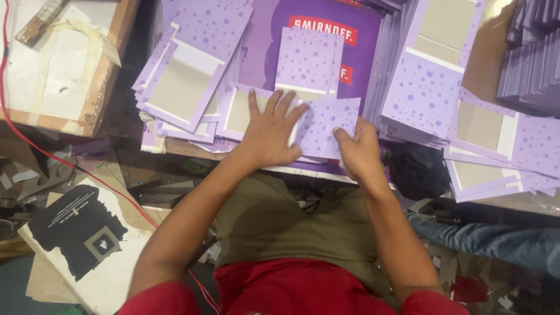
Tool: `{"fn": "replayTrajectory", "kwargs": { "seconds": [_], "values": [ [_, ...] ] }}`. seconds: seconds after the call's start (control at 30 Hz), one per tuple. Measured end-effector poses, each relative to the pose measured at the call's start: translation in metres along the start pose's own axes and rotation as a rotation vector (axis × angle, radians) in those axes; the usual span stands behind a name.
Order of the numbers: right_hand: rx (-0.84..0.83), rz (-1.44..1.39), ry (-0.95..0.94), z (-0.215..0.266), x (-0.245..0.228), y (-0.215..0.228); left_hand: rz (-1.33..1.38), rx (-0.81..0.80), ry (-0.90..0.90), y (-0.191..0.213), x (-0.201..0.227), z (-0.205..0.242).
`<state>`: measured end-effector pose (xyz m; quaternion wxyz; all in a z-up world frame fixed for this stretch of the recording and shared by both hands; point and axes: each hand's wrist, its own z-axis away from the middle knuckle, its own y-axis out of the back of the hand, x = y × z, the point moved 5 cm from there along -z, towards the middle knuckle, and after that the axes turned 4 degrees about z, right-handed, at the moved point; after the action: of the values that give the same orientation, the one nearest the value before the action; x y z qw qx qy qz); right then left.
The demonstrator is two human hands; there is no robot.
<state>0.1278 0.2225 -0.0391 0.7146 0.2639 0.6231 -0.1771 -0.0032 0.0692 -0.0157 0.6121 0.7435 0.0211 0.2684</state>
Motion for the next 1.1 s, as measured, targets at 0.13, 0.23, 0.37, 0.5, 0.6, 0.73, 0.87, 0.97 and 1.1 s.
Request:
{"fn": "replayTrajectory", "kwargs": {
  "seconds": [0.13,0.23,0.37,0.5,0.6,0.73,0.87,0.97,1.1],
  "values": [
    [-0.038,-0.044,0.012,0.003,0.013,0.003,-0.022,-0.243,-0.042,-0.005,0.003,0.022],
    [-0.058,-0.038,-0.052,-0.002,0.018,0.007,0.049,-0.147,-0.057,0.001,0.003,0.005],
    [0.003,0.134,-0.030,-0.004,0.017,0.010,0.058,-0.114,-0.184,-0.008,0.013,-0.019],
    [0.043,0.579,0.031,-0.011,0.008,0.003,0.040,-0.109,-0.249,-0.019,0.018,-0.026],
    [-0.057,0.776,0.036,-0.014,0.005,-0.011,0.034,-0.102,-0.241,-0.024,0.018,-0.022],
    [0.005,0.776,0.077,-0.015,-0.012,-0.007,0.070,0.013,-0.268,-0.007,0.022,-0.021],
    [0.023,0.309,-0.010,-0.002,-0.011,0.009,0.080,-0.002,-0.230,0.008,0.030,-0.016],
    [-0.070,-0.195,-0.039,0.007,-0.005,0.010,0.022,0.035,-0.250,0.021,0.034,-0.012],
    [-0.075,-0.239,-0.047,0.003,-0.003,-0.001,0.183,0.062,-0.103,0.037,0.022,-0.018]
  ]
}}
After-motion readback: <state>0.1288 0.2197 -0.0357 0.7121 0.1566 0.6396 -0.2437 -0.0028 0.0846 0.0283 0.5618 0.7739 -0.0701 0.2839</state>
